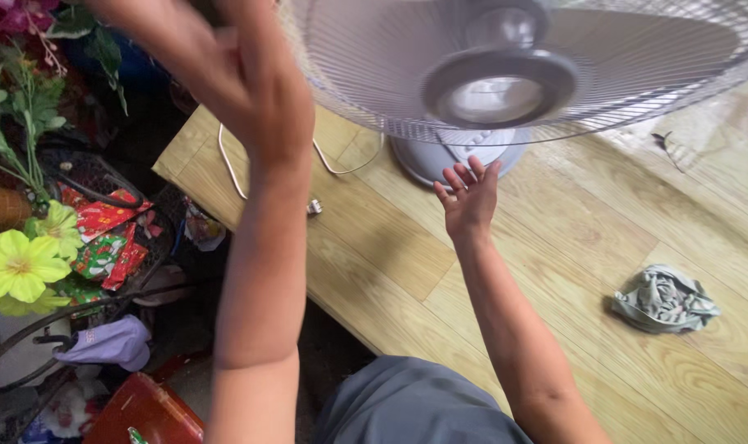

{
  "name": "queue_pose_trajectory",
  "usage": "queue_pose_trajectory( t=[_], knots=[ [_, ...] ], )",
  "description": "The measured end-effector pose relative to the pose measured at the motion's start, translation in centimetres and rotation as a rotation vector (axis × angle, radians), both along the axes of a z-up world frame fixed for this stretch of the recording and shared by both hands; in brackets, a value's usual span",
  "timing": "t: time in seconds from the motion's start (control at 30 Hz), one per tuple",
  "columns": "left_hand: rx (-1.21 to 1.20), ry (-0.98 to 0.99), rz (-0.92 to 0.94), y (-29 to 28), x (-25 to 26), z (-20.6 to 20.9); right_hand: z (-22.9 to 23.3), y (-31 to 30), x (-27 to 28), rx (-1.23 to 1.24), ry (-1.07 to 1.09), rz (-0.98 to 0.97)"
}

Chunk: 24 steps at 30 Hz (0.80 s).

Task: The person assembles a table fan by attaching the front grille, inserting the fan blades, and securing the rear grille. They wipe the rear grille with a cloth before installation. The fan is fully reassembled by the end of the clip.

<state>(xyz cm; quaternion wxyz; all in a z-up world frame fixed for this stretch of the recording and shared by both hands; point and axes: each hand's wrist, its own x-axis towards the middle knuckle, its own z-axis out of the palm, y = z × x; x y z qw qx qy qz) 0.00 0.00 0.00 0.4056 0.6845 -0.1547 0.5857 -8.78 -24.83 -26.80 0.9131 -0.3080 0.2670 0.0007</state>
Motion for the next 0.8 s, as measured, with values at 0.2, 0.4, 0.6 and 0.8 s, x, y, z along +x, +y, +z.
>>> queue_pose_trajectory(
  t=[0.2,0.4,0.6,0.8],
  knots=[
    [-0.681,0.846,-0.350,-1.8,-4.9,-11.6,5.7,4.7,-0.8,0.061,-0.258,0.119],
    [-0.563,0.495,-0.840,-3.4,-3.0,-14.5,7.2,7.4,0.8,0.666,-0.235,0.066],
    [-0.589,0.660,-0.826,-3.1,-2.2,-12.2,7.5,9.3,2.6,0.888,-0.209,-0.104],
    [-0.454,0.586,-0.767,-2.3,-1.6,-11.5,9.9,8.1,2.8,0.976,-0.122,-0.275]
  ],
)
